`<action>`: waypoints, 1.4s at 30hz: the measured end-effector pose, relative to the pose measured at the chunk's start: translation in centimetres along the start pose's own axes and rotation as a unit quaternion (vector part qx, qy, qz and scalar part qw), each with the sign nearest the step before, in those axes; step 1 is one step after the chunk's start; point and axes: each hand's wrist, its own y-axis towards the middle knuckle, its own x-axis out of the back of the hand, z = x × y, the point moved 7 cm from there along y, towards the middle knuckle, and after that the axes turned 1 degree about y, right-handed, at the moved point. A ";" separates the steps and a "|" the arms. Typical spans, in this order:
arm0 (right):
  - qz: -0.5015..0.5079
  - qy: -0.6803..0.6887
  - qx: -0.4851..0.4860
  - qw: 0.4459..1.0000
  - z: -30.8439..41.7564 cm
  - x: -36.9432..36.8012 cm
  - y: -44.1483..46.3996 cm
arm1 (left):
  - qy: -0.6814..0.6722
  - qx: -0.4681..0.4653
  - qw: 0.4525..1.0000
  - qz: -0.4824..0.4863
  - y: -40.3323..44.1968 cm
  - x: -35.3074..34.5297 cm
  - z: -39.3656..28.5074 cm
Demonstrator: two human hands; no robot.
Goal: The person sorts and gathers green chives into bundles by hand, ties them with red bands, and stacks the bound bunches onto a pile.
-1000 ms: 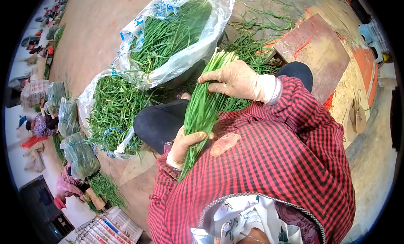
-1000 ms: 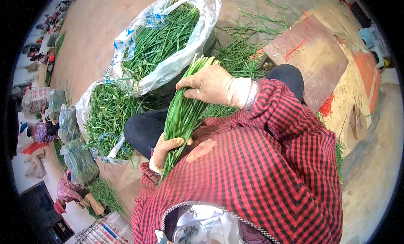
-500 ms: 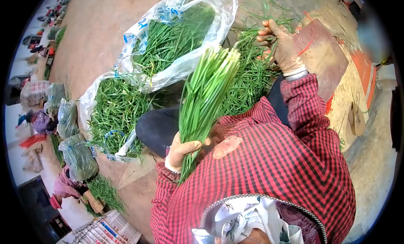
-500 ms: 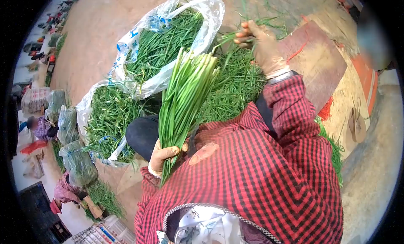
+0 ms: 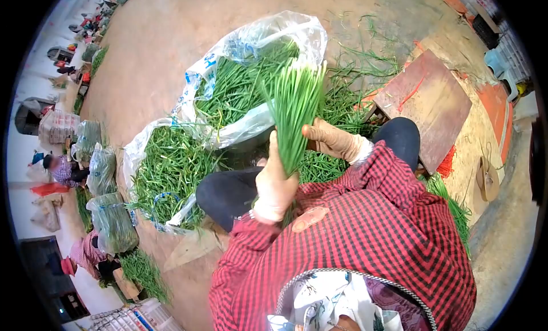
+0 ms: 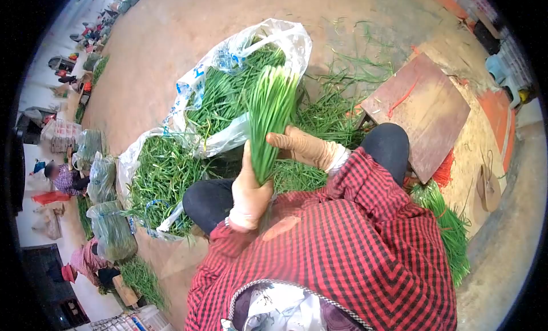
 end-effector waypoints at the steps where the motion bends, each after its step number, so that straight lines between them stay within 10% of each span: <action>1: 0.001 -0.005 0.004 1.000 0.3 -0.1 0.2 | 0.058 -0.023 0.998 -0.002 0.6 -0.5 -1.2; 8: -0.217 0.000 0.085 0.972 4.8 3.6 -1.7 | -0.045 -0.215 0.974 0.054 1.9 -2.2 -7.1; 13: -0.191 -0.057 0.066 0.978 7.0 3.4 -4.6 | -0.463 0.037 0.884 0.041 4.1 0.1 -2.0; 18: -0.139 -0.197 0.006 0.970 5.3 2.1 -4.7 | -0.080 -0.247 0.934 -0.247 6.6 8.6 -7.1; 29: -0.130 -0.234 -0.054 0.962 2.7 1.2 -5.1 | 0.077 -0.271 0.958 -0.044 9.4 6.2 -6.4; 42: -0.099 -0.302 -0.046 0.947 2.2 0.3 -5.7 | -0.097 -0.278 0.956 -0.004 9.8 6.1 -4.9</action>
